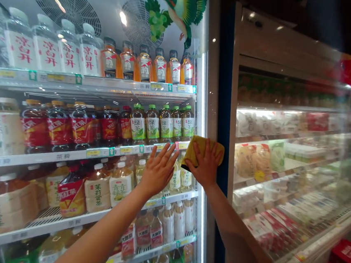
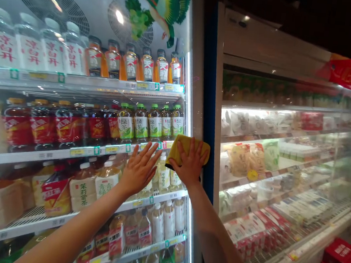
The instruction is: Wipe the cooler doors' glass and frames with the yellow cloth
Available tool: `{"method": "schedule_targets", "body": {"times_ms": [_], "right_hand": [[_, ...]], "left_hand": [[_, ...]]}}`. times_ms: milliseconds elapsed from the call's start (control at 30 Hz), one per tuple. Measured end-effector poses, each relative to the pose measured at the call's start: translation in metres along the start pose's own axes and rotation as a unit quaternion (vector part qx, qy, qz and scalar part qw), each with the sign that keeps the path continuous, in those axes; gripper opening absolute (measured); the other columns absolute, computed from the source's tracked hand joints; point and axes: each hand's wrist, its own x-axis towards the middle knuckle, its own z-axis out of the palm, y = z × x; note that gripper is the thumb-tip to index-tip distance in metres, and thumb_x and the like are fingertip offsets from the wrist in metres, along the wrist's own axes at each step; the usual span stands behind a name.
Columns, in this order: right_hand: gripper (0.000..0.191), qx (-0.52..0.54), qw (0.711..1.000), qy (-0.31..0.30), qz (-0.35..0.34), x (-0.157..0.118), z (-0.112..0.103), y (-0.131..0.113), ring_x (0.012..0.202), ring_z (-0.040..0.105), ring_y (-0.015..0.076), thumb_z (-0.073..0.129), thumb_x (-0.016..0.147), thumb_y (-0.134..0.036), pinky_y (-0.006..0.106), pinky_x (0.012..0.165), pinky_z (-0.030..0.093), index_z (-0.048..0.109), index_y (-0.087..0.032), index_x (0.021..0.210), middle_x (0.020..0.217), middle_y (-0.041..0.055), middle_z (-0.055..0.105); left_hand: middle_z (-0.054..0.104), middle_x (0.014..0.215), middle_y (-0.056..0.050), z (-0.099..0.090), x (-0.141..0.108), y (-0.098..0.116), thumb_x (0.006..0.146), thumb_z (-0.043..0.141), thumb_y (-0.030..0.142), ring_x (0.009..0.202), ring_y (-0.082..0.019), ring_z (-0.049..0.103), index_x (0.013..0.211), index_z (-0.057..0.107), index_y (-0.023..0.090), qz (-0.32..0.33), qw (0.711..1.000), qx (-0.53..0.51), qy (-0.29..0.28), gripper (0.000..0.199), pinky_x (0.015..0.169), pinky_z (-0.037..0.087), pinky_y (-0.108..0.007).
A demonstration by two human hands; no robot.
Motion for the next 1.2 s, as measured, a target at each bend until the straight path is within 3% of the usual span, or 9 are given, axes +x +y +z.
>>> {"method": "schedule_targets", "body": {"times_ms": [200, 300, 433, 500, 667, 733, 900, 967, 1200], "right_hand": [[0.064, -0.004, 0.994, -0.074, -0.074, -0.054, 0.013, -0.009, 0.157, 0.013, 0.0406, 0.062, 0.094, -0.033, 0.071, 0.121, 0.018, 0.042, -0.029, 0.156, 0.170, 0.0119, 0.025], [0.061, 0.006, 0.992, -0.085, -0.097, -0.020, 0.008, -0.013, 0.157, 0.016, 0.0343, 0.057, 0.097, -0.028, 0.067, 0.124, 0.016, 0.041, -0.033, 0.156, 0.168, 0.0077, 0.030], [0.058, -0.002, 0.998, -0.051, -0.043, 0.035, -0.003, 0.000, 0.159, 0.007, 0.0336, 0.049, 0.102, -0.035, 0.067, 0.124, 0.011, 0.036, -0.033, 0.158, 0.171, 0.0055, 0.023], [0.059, -0.008, 0.999, -0.035, -0.025, 0.032, -0.003, 0.008, 0.159, 0.006, 0.0354, 0.048, 0.102, -0.038, 0.069, 0.123, 0.010, 0.035, -0.032, 0.159, 0.171, 0.0069, 0.022], [0.061, 0.006, 0.999, -0.015, -0.047, -0.023, 0.010, 0.023, 0.158, 0.013, 0.0340, 0.048, 0.100, -0.029, 0.066, 0.123, 0.017, 0.033, -0.030, 0.160, 0.169, 0.0087, 0.026], [0.059, 0.006, 0.998, -0.016, -0.059, -0.018, 0.012, 0.026, 0.158, 0.014, 0.0331, 0.047, 0.100, -0.028, 0.065, 0.124, 0.019, 0.037, -0.030, 0.158, 0.169, 0.0081, 0.028], [0.055, -0.017, 0.999, -0.003, -0.048, 0.064, -0.002, 0.025, 0.158, 0.016, 0.0304, 0.045, 0.101, -0.030, 0.058, 0.125, 0.021, 0.041, -0.026, 0.156, 0.168, 0.0074, 0.029], [0.055, 0.001, 0.998, 0.013, -0.054, 0.080, -0.005, 0.025, 0.158, 0.016, 0.0306, 0.046, 0.101, -0.032, 0.057, 0.126, 0.020, 0.043, -0.024, 0.155, 0.168, 0.0079, 0.029], [0.052, 0.062, 0.987, 0.020, -0.150, 0.028, -0.001, 0.041, 0.157, 0.021, 0.0302, 0.049, 0.099, -0.027, 0.059, 0.125, 0.025, 0.049, -0.027, 0.152, 0.167, 0.0069, 0.033]], "left_hand": [[0.032, 0.165, -0.008, 0.001, 0.003, -0.007, 0.098, 0.049, 0.023, 0.157, -0.023, 0.017, 0.164, 0.014, 0.027, -0.030, 0.999, -0.003, 0.024, 0.075, 0.130, 0.004, -0.052], [0.031, 0.166, -0.008, 0.001, 0.010, -0.013, 0.099, 0.048, 0.024, 0.157, -0.023, 0.017, 0.164, 0.013, 0.028, -0.036, 0.999, -0.003, 0.027, 0.074, 0.130, 0.004, -0.053], [0.028, 0.167, -0.007, 0.007, 0.018, -0.020, 0.099, 0.048, 0.024, 0.157, -0.024, 0.015, 0.163, 0.016, 0.031, -0.017, 1.000, -0.005, 0.015, 0.072, 0.129, 0.002, -0.055], [0.026, 0.167, -0.007, 0.010, 0.019, -0.022, 0.099, 0.049, 0.025, 0.157, -0.023, 0.015, 0.163, 0.014, 0.032, -0.003, 1.000, -0.004, 0.007, 0.073, 0.129, 0.000, -0.056], [0.023, 0.168, -0.009, 0.016, 0.015, -0.023, 0.100, 0.051, 0.026, 0.156, -0.023, 0.014, 0.164, 0.010, 0.031, 0.019, 1.000, 0.016, 0.018, 0.076, 0.130, -0.001, -0.055], [0.024, 0.167, -0.009, 0.017, 0.015, -0.023, 0.100, 0.050, 0.025, 0.156, -0.023, 0.015, 0.164, 0.009, 0.030, 0.019, 0.999, 0.021, 0.026, 0.076, 0.130, -0.001, -0.055], [0.025, 0.167, -0.009, 0.018, 0.015, -0.022, 0.099, 0.051, 0.024, 0.157, -0.023, 0.015, 0.164, 0.010, 0.029, 0.022, 0.998, 0.032, 0.041, 0.077, 0.130, -0.001, -0.052], [0.025, 0.167, -0.010, 0.019, 0.014, -0.022, 0.100, 0.051, 0.025, 0.157, -0.023, 0.014, 0.164, 0.010, 0.027, 0.024, 0.998, 0.040, 0.044, 0.076, 0.130, -0.001, -0.052], [0.023, 0.167, -0.010, 0.022, 0.011, -0.019, 0.098, 0.053, 0.029, 0.158, -0.025, 0.010, 0.164, 0.012, 0.024, 0.002, 0.996, 0.050, 0.069, 0.078, 0.130, -0.005, -0.054]]}}
